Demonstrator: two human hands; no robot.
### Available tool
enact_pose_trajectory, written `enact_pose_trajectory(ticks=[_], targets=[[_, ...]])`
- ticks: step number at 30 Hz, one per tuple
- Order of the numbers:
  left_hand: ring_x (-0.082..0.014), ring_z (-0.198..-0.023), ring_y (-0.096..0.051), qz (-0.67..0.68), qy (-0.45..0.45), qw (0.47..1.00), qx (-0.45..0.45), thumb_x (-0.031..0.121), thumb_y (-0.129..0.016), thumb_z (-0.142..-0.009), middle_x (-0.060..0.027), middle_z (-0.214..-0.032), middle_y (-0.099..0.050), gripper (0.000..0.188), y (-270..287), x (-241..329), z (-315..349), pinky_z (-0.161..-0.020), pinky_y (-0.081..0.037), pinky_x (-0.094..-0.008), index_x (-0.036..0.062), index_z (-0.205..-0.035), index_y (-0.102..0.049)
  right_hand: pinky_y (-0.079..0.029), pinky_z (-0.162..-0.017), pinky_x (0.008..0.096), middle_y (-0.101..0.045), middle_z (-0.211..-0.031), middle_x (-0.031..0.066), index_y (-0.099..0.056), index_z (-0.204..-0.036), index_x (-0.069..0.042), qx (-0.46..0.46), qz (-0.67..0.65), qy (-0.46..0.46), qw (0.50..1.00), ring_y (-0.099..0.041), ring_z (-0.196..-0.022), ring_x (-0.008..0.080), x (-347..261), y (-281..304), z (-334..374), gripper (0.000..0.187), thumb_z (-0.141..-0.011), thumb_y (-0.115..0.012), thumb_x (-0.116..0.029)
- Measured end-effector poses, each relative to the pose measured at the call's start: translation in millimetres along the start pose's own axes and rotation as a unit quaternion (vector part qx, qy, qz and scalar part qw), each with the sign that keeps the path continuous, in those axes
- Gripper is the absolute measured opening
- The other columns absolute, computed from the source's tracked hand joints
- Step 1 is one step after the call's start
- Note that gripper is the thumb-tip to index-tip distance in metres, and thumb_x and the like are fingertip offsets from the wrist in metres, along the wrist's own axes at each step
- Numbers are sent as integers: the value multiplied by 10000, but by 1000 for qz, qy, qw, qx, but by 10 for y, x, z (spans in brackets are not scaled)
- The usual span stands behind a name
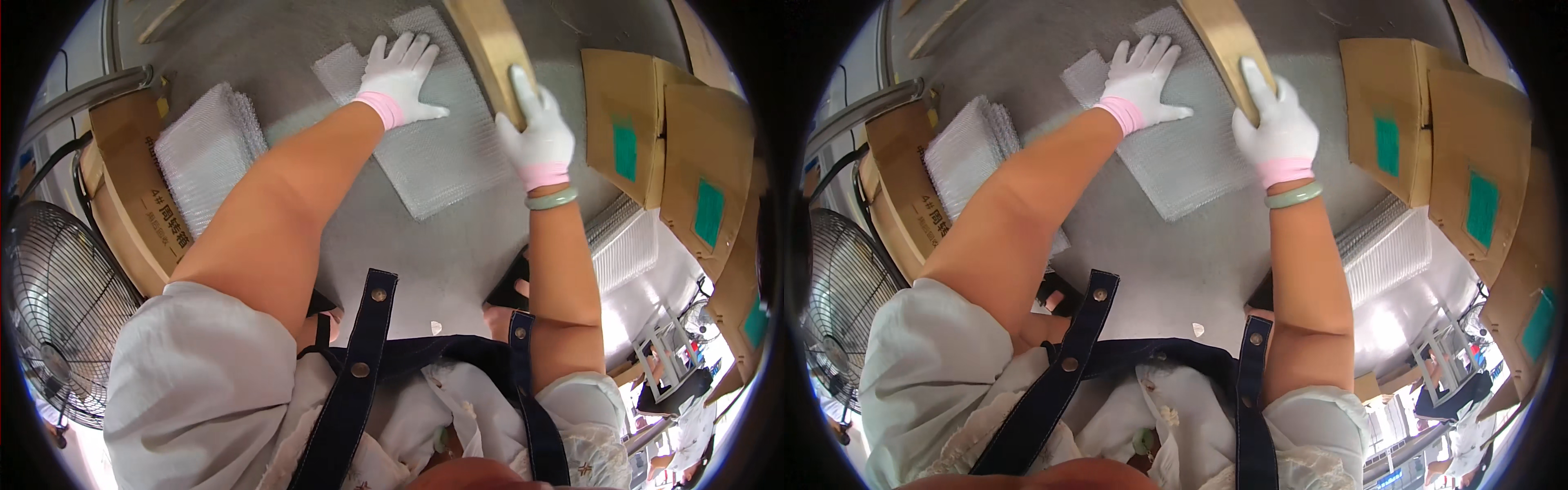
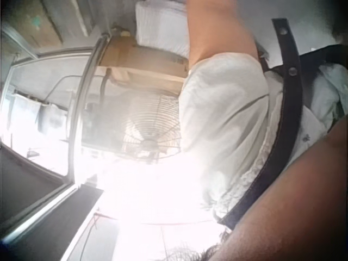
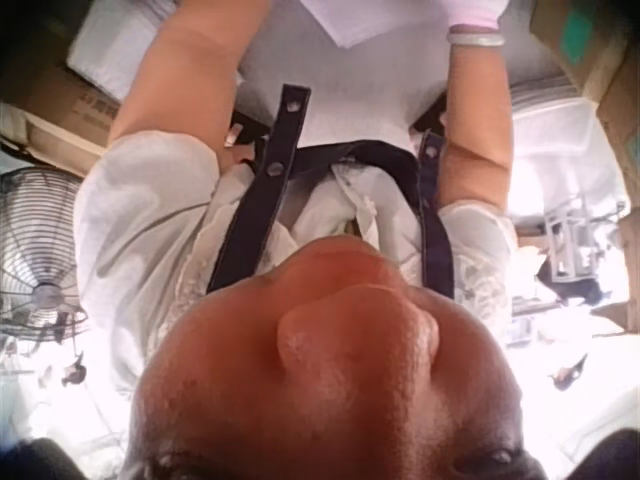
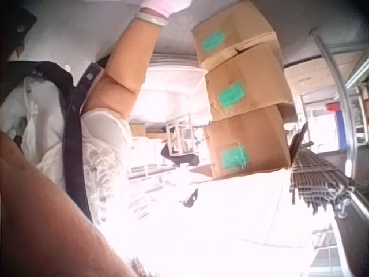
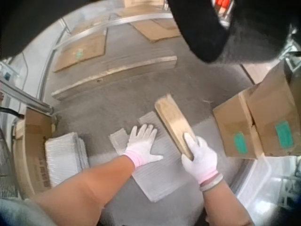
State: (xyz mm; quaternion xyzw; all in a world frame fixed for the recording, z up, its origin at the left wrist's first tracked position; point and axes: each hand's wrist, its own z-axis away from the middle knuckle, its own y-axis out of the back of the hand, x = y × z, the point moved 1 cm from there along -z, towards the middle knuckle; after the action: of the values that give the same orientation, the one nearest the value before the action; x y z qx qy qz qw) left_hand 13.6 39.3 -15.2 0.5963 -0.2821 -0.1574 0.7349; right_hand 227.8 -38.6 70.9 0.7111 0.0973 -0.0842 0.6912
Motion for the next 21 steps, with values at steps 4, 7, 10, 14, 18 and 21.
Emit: enact_pose_trajectory(ticks=[4, 7, 10, 14, 18, 21], targets=[[-311, -1468, -297, 21, 14, 1000, -4, 698, -724, -693, -146, -1549, -379, 1065, -1, -40, 34, -1197, -200, -568, 43, -1472, -410, -591, -689, 393, -621, -1234, 138, -549, -1406, -304, 182, -51, 61, 980, -696, -889, 316, -304, 294, -397, 704, -743, -770, -228], [-311, -1468, -300, 27, 6, 1000, -14, 695, -734, -685, -147, -1547, -382, 1071, -14, 17, -6, -1196, -205, -566, 38, -1468, -415, -596, -752, 410, -604, -1220, 149, -478, -1453, -353, -20, 38, -28, 999, -698, -893, 326, -41, -406, -199, 703, -791, -694, -261], [-311, -1468, -300, 23, 6, 1000, -21, 691, -737, -685, -152, -1545, -383, 1070, -15, -26, -47, -1194, -210, -566, 33, -1465, -416, -585, -797, 414, -601, -1232, 146, -476, -1456, -355, -113, 15, -59, 992, -698, -913, 324, 41, -376, -261, 687, -803, -676, -277], [-314, -1469, -299, 23, 19, 999, -31, 679, -740, -692, -162, -1543, -385, 1061, 14, -45, 5, -1192, -213, -561, 29, -1465, -415, -589, -757, 408, -602, -1245, 142, -494, -1441, -351, 54, -31, 2, 998, -700, -908, 313, -88, 96, -337, 664, -808, -676, -275], [-317, -1469, -300, 29, 1, 999, -35, 663, -749, -690, -167, -1538, -387, 1052, 31, 43, -86, -1190, -207, -562, 25, -1460, -420, -586, -723, 427, -607, -1219, 137, -533, -1404, -326, -99, 59, -94, 989, -698, -896, 305, 105, -455, 157, 627, -801, -694, -278], [-324, -1460, -311, 36, 4, 999, -34, 663, -752, -684, -172, -1530, -393, 1053, 93, -9, -54, -1185, -205, -560, 21, -1453, -426, -583, -739, 425, -609, -1219, 137, -542, -1402, -307, -78, 9, -59, 995, -691, -923, 305, 95, -191, 160, 624, -800, -709, -286]])
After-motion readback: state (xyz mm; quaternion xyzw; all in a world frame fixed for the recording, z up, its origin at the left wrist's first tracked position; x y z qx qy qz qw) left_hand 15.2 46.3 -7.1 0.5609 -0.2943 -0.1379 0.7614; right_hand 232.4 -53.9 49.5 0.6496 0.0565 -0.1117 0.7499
